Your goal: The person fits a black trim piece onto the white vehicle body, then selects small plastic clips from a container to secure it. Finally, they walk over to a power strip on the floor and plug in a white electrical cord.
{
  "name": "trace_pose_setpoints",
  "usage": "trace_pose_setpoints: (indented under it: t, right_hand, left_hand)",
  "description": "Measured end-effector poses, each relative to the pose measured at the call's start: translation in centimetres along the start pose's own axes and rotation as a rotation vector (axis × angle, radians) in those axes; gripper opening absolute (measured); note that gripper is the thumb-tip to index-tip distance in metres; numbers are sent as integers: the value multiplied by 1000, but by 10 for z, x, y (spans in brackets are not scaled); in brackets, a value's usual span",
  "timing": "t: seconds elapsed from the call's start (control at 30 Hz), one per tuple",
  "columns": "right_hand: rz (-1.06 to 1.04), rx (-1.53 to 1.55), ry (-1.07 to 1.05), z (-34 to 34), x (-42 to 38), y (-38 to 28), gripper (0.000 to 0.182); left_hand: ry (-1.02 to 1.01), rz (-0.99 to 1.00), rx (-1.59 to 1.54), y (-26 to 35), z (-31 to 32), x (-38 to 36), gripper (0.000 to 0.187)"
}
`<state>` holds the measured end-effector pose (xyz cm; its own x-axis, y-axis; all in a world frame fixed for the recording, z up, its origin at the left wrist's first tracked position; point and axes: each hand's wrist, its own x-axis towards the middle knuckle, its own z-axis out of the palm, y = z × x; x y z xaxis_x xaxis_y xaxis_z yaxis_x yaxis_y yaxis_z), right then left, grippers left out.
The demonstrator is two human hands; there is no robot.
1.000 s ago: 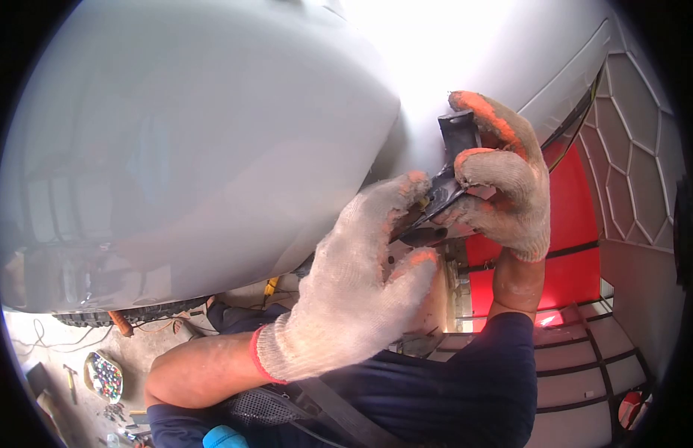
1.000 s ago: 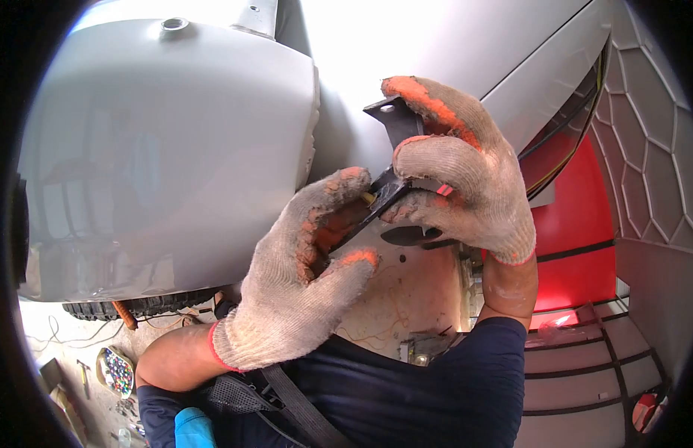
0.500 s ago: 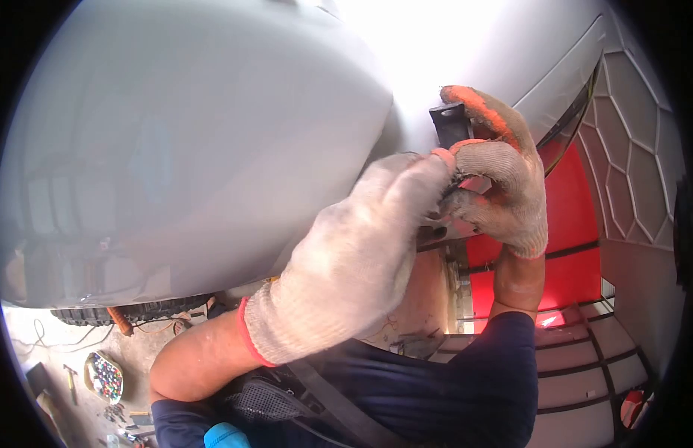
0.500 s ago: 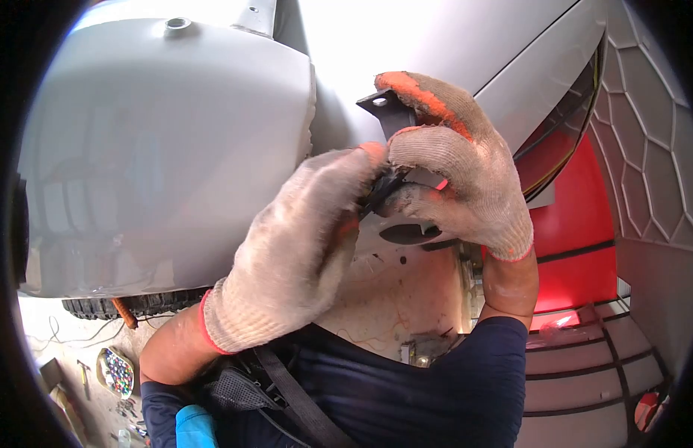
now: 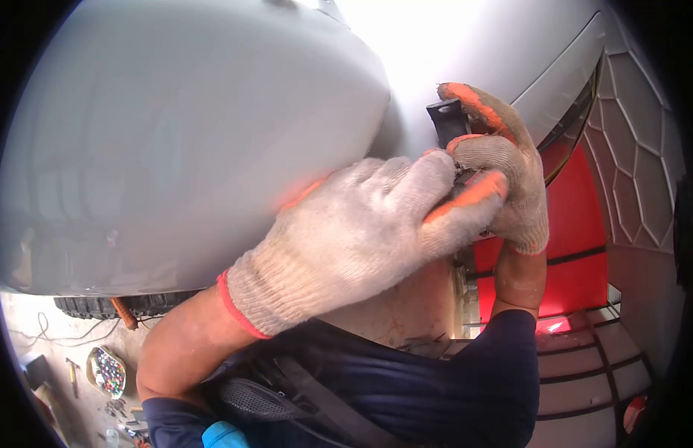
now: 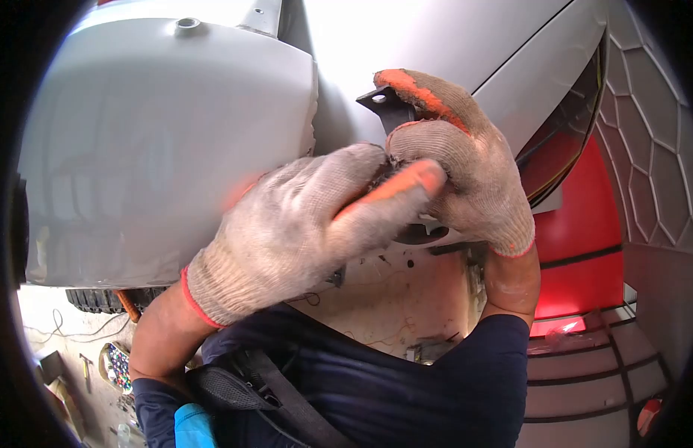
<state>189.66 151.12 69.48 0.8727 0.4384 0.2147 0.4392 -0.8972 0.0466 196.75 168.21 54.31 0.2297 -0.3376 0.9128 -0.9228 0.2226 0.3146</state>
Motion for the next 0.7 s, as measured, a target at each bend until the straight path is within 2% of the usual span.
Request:
trace_pose_setpoints:
  t: [0.13, 0.2, 0.23, 0.3, 0.33, 0.37, 0.43, 0.53, 0.67, 0.7]
  right_hand:
    - [24, 4, -18, -2, -3, 5, 36]
    - [18, 3, 0, -4, 1, 0, 37]
    - [14, 4, 16, -3, 1, -3, 38]
    - [14, 6, 21, 0, 0, -4, 40]
    - [6, 7, 25, 1, -1, -3, 42]
    - [9, 8, 24, 2, -1, -2, 42]
    - [-28, 23, 36, 1, -1, 0, 44]
    - [2, 48, 36, 3, 0, -2, 46]
    - [42, 51, -7, 0, -1, -6, 48]
    - [65, 82, 4, 1, -1, -5, 50]
  left_hand:
    - [117, 140, 103, -10, 12, 3, 64]
    - [307, 183, 218, -14, 16, 5, 55]
    - [304, 184, 216, -13, 13, 6, 55]
    - [349, 91, 495, -11, 2, 8, 46]
    - [273, 95, 453, -12, 0, 6, 38]
    - [271, 94, 450, -11, 2, 5, 38]
    - [269, -24, 453, -9, 6, 5, 29]
    - [201, -112, 299, -2, 9, 2, 27]
    - [173, -94, 305, -4, 11, 2, 29]
    - [201, -51, 296, -6, 13, 5, 34]
